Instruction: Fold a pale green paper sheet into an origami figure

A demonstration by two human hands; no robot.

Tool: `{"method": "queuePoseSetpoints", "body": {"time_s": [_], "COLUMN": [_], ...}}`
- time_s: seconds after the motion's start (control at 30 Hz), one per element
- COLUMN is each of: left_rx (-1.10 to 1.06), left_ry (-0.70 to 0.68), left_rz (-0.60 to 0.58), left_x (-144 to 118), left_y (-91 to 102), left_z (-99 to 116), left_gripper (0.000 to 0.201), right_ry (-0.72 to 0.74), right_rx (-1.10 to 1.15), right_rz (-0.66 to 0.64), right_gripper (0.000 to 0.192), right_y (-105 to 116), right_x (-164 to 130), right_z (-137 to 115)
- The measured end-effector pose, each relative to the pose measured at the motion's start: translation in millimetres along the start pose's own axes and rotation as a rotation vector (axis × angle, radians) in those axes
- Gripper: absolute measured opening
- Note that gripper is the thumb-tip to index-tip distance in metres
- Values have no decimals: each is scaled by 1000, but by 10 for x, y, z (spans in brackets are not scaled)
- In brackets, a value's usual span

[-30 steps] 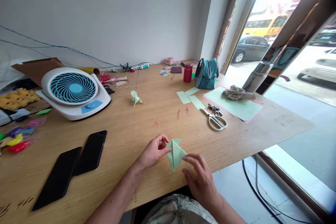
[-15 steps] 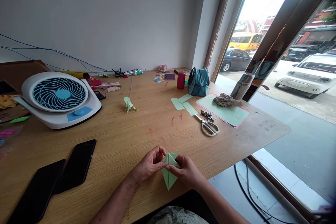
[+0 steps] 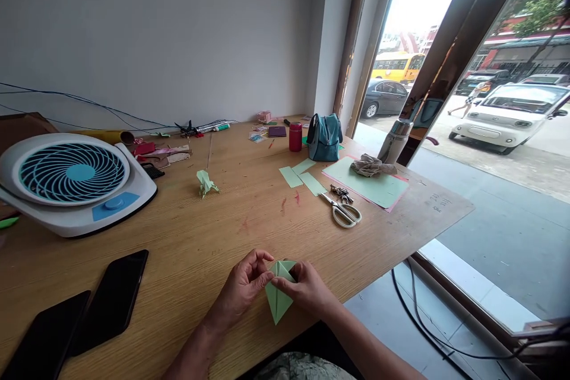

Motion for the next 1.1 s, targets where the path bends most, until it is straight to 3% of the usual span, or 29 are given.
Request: {"method": "queuePoseSetpoints", "body": {"time_s": [0.23,0.6,0.9,1.1], "left_rx": [110,195,182,193], "left_ry": [-10,-44,-51,-62], "left_rz": [-57,-18,-4,20], "left_x": [12,-17,-27,-44], "left_y": [8,6,3,1], "left_z": [-19,51,67,98], "left_gripper": [38,39,38,39], "right_ry": [89,41,68,-2], "right_rx": [124,83,93,44], "right_rz": [21,43,95,63], "right_gripper": [41,46,44,45], "right_y": [-7,4,19,24], "right_x": [4,25,18,29], "right_z": [-18,52,-35,40]}}
Point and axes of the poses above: each hand's wrist, its own x-axis towards the middle knuckle, its own y-axis out of the back of the hand, z = x × y, the point moved 6 cm from there along x, towards the middle knuckle, and after that the axes turned 8 degrees about -z, right-handed, at the moved point
